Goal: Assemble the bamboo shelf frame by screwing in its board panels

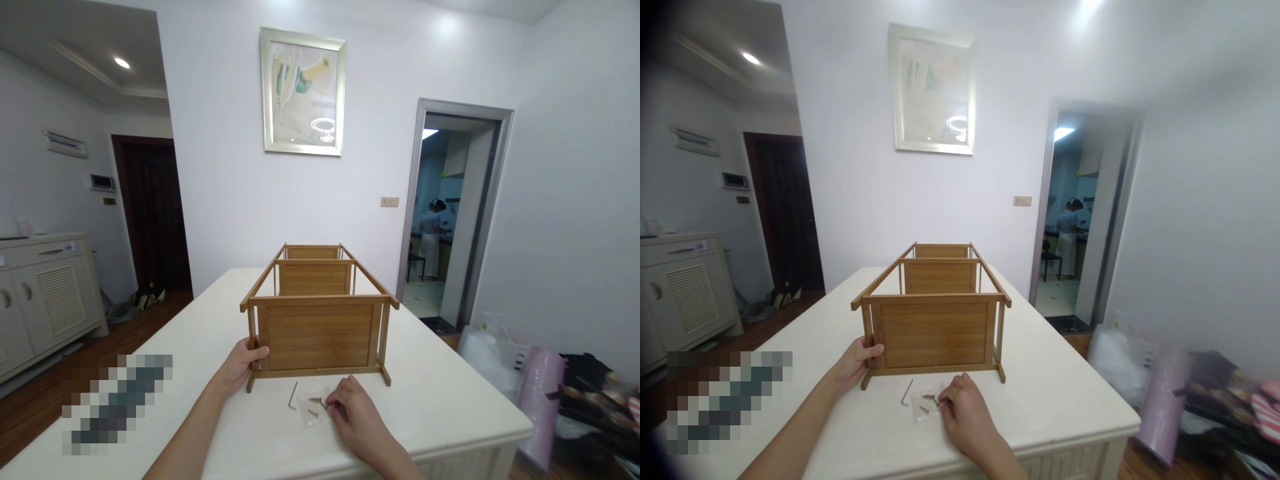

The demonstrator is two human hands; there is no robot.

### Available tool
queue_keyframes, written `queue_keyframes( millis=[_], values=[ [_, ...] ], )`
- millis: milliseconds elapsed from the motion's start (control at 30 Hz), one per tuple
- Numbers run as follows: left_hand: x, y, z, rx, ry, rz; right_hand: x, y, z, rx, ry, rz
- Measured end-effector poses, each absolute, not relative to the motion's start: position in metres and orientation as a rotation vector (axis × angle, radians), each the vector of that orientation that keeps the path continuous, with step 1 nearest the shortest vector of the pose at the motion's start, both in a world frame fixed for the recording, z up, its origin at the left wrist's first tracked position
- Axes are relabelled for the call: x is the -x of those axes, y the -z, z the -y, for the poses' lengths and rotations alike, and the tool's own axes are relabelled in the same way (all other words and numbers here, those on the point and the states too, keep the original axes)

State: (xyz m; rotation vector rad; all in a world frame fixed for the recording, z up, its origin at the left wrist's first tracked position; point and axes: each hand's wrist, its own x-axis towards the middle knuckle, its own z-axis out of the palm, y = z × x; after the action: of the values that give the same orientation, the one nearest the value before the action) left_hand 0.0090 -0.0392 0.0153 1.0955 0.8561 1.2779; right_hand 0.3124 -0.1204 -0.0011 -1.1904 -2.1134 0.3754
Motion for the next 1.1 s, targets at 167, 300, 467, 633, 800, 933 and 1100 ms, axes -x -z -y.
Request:
queue_keyframes(
  millis=[167, 300, 467, 633, 800, 933, 1100],
  values=[
    [-0.010, -0.015, 0.040, -1.090, -1.277, -0.857, -0.313, 0.003, 0.119, 1.171, -0.452, 2.035],
    [-0.011, -0.016, 0.041, -1.091, -1.276, -0.861, -0.315, 0.006, 0.115, 1.176, -0.514, 1.907],
    [-0.010, -0.015, 0.042, -1.060, -1.265, -0.888, -0.326, 0.012, 0.104, 1.146, -0.625, 1.540],
    [-0.009, -0.013, 0.042, -0.996, -1.258, -0.935, -0.360, -0.014, 0.101, 1.043, -0.623, 1.168],
    [-0.010, -0.014, 0.045, -0.974, -1.261, -0.975, -0.396, -0.072, 0.090, 0.878, -0.564, 0.882],
    [-0.008, -0.011, 0.042, -0.933, -1.266, -1.003, -0.406, -0.109, 0.075, 0.760, -0.570, 0.839],
    [-0.007, -0.010, 0.042, -0.941, -1.273, -1.040, -0.399, -0.128, 0.063, 0.681, -0.571, 0.930]
  ],
)
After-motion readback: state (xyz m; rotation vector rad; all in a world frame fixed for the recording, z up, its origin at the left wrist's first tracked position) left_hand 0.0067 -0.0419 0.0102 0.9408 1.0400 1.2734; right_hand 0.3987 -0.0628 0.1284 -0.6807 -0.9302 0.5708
